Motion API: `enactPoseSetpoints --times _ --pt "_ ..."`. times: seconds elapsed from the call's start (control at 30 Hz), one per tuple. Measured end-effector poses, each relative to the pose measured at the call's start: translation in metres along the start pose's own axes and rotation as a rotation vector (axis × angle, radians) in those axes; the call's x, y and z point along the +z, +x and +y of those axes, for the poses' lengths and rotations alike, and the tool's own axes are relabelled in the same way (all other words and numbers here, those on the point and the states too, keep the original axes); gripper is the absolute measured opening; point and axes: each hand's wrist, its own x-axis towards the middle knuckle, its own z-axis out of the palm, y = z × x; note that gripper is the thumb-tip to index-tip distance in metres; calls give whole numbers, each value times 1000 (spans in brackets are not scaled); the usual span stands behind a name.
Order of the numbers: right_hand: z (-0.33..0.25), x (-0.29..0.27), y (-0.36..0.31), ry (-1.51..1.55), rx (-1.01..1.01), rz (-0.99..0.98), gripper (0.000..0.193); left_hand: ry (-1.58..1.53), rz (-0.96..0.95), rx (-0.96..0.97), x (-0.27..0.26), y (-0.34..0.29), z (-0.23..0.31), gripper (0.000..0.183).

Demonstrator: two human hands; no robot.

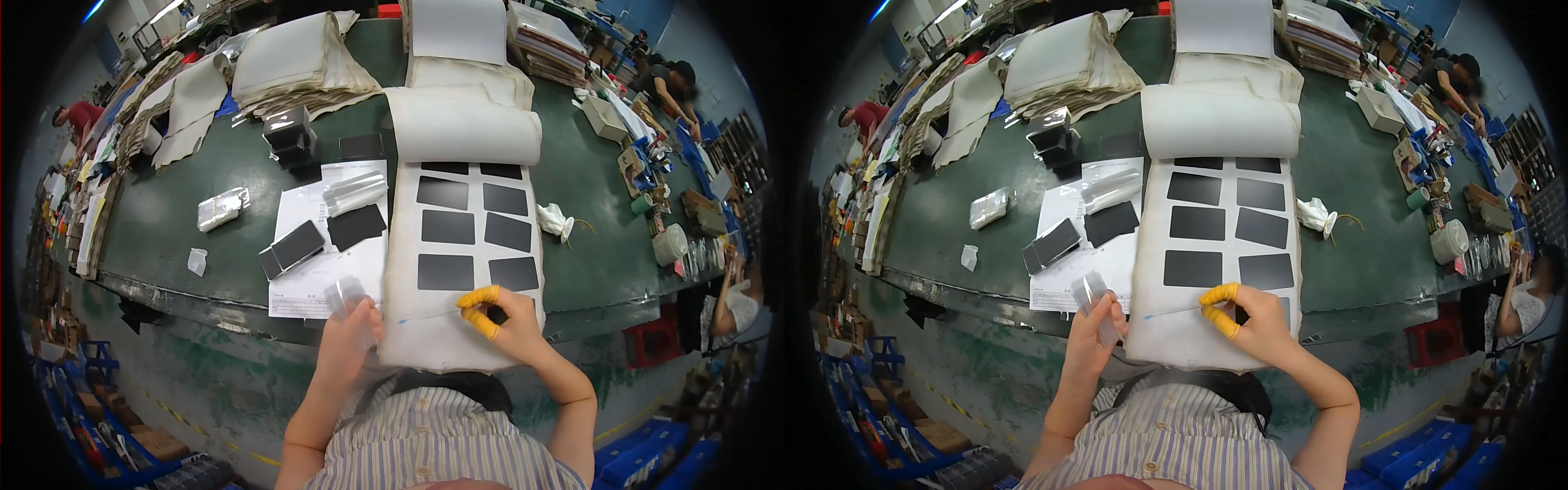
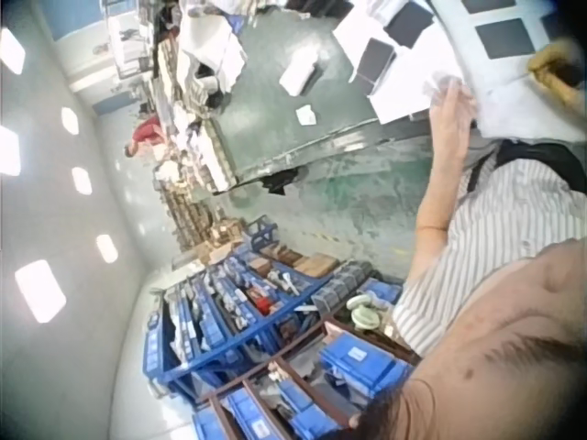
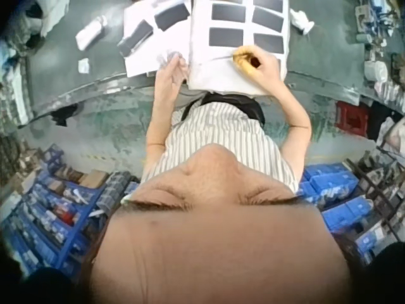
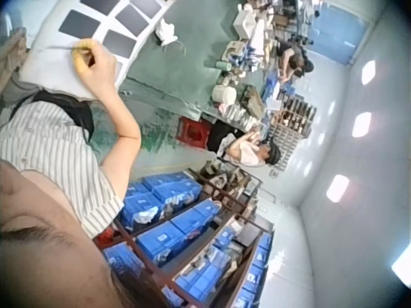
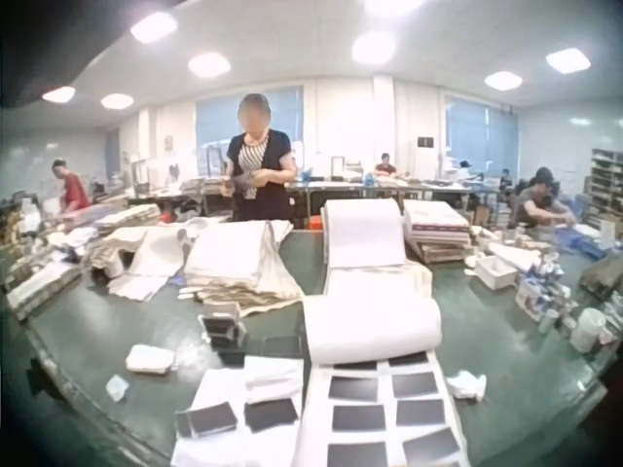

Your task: The person assembles small electronic components by peeling protective films from black rectangular pads and placing them into clear plastic sleeves. They work at a table in a factory setting, handling the components one at a time and stacking the finished units.

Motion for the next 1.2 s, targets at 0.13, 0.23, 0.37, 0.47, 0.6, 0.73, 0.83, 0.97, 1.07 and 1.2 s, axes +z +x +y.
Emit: enactPoseSetpoints --times 0.13,0.23,0.37,0.47,0.6,0.73,0.83,0.97,1.07,1.2 --pt "-17 -6 5 643 292 37 24 231 -151 7 19 4 7 13" --pt "-18 -12 6 504 167 112 20 285 -250 -34 27 12 7 14" --pt "-16 -11 7 517 109 190 21 76 -231 -168 43 16 12 24" --pt "-17 -8 15 588 167 142 24 70 -238 -181 43 17 10 31" --pt "-13 -4 22 652 213 95 33 197 -259 -139 29 20 0 27" --pt "-11 -2 22 686 255 102 38 126 -257 -113 35 20 1 18" --pt "-10 -3 22 707 262 87 40 177 -214 -101 40 19 2 17" --pt "-15 -4 17 557 182 127 40 355 -208 -70 34 19 1 27" --pt "-29 -10 13 403 112 164 39 432 -202 -87 34 19 2 31" --pt "-30 -10 16 219 14 150 37 468 -237 -63 37 19 6 26"
